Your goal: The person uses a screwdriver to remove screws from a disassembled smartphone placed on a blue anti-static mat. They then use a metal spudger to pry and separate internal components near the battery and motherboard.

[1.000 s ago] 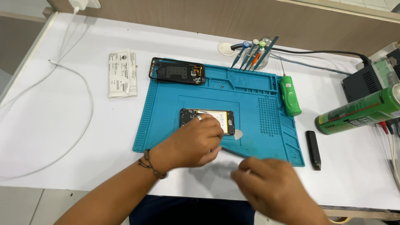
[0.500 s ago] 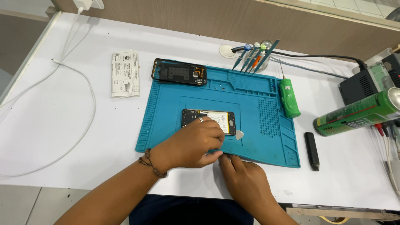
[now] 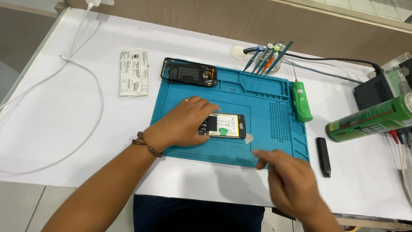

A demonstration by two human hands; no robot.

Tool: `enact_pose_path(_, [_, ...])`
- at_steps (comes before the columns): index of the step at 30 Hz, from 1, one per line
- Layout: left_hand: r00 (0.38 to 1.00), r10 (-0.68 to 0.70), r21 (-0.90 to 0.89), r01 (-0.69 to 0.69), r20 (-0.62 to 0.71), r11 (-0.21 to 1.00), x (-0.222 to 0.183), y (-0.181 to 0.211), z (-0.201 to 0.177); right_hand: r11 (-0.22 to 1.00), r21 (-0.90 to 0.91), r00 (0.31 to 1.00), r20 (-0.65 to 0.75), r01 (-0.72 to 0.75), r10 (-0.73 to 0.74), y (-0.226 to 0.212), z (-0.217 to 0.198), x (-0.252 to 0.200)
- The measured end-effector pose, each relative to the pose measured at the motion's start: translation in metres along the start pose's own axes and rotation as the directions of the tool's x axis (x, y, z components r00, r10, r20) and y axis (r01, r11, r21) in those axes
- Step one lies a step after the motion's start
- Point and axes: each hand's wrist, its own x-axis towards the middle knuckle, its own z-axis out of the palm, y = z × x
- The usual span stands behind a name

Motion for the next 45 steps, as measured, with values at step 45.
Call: enact_pose_path(45, [0.989,0.107,-0.269,-0.130,-0.098,0.954,0.009,0.011,-0.001,0.986,0.121,0.970,-0.200,-0.119,0.142,0.074,0.056,0.090])
